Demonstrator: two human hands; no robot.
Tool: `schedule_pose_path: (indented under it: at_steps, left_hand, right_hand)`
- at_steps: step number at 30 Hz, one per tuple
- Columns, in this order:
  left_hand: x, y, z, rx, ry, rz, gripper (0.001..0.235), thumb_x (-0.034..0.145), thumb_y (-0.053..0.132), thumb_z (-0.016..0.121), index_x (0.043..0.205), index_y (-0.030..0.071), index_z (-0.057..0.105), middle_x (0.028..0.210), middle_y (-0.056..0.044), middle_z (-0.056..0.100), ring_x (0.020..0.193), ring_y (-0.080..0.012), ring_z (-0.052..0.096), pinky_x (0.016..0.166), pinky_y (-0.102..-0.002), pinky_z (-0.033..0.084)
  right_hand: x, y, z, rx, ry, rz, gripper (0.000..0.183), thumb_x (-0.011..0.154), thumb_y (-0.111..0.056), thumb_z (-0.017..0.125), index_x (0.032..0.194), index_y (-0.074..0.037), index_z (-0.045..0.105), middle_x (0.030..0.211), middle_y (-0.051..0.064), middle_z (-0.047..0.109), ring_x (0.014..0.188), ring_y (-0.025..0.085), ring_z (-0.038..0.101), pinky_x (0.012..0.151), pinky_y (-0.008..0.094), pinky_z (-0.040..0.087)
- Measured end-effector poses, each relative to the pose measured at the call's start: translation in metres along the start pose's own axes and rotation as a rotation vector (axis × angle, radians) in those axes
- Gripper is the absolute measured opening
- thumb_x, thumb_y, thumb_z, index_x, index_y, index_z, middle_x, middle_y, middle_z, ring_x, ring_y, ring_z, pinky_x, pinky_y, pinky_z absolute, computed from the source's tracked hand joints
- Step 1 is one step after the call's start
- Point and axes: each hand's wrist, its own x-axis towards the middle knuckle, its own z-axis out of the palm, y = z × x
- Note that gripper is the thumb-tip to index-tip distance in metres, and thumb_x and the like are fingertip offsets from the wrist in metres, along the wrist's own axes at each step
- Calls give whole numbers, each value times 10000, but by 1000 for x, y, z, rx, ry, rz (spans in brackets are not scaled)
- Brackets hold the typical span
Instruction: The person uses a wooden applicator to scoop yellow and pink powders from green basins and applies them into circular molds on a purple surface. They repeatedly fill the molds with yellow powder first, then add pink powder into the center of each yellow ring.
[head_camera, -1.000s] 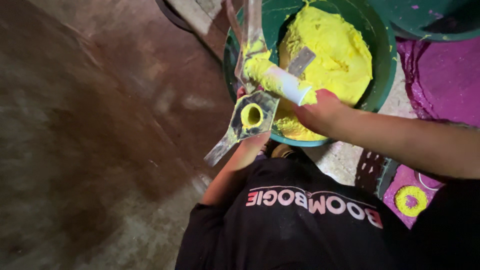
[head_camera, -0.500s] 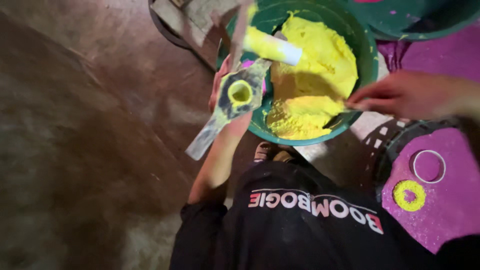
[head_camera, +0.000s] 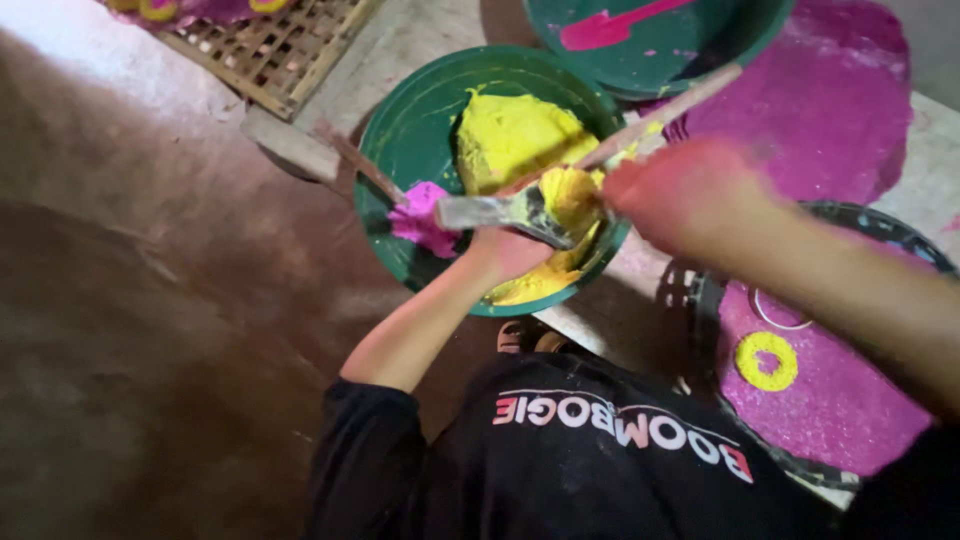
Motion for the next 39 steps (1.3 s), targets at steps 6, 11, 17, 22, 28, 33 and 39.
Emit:
schedule_pose_path:
  at_steps: [6,11,17,22,28,33,39]
  left_hand:
    - [-17,-3,30,112,-52,146,596,875,469,587,1370,136,580,1416,-121,585,1338,-333,513,1146,-510,347]
    - [-4,-35,-1,65,-68,-130,564,876,399,648,1353,102,593,1399,-80,600,1327,-232,553,1160,-360,439]
    - [-4,-21,27,-695,-7,-60,618,837,221,728,1395,48,526,1368,-104,633,1221,-234,634,1097,-339,499]
    - [-8,-38,30,-167,-59,-41,510,904,202,652,1387,62,566,1369,-107,630,1246,-234,612,1099,-332,462]
    - [1,-61,-8,-491,70,65,444,1121,227,459,1545,96,457,1566,-98,544,1431,-214,550,1235,-349,433]
    - [-9,-41,-1,61,110,47,626,869,282,703,1440,102,519,1419,-104,613,1261,-294,581,1023,-385,502]
    - [5,-58,-22,-49,251,-140,504,923,251,673,1397,140,544,1396,-111,628,1288,-269,625,1115,-358,523]
  right_hand:
    - [-37,-39,30,-119,179,-263,180,868,-129,598,1042,-84,590,848,58,563,661,207,651,530,372,557]
    - [-85,9,-29,100,193,8,241,869,-180,591,1107,-140,606,882,18,598,713,212,680,544,379,558]
    - [-17,-38,-17,-103,117,-74,133,932,-177,585,1042,-105,598,822,42,625,662,192,691,496,330,557]
    - [-18,-38,4,175,357,-183,229,835,-178,614,1040,-76,607,858,74,653,651,232,689,524,375,559]
    - [-53,-5,-52,9,78,48,188,956,-209,582,1130,-138,589,868,9,595,673,178,675,527,355,547]
    - [1,-53,-31,-193,229,-77,151,886,-188,601,1009,-101,598,816,26,587,654,172,674,518,305,536]
    - [-52,-11,-15,357,165,116,406,898,-182,628,1298,-116,644,944,54,643,854,253,713,609,409,573]
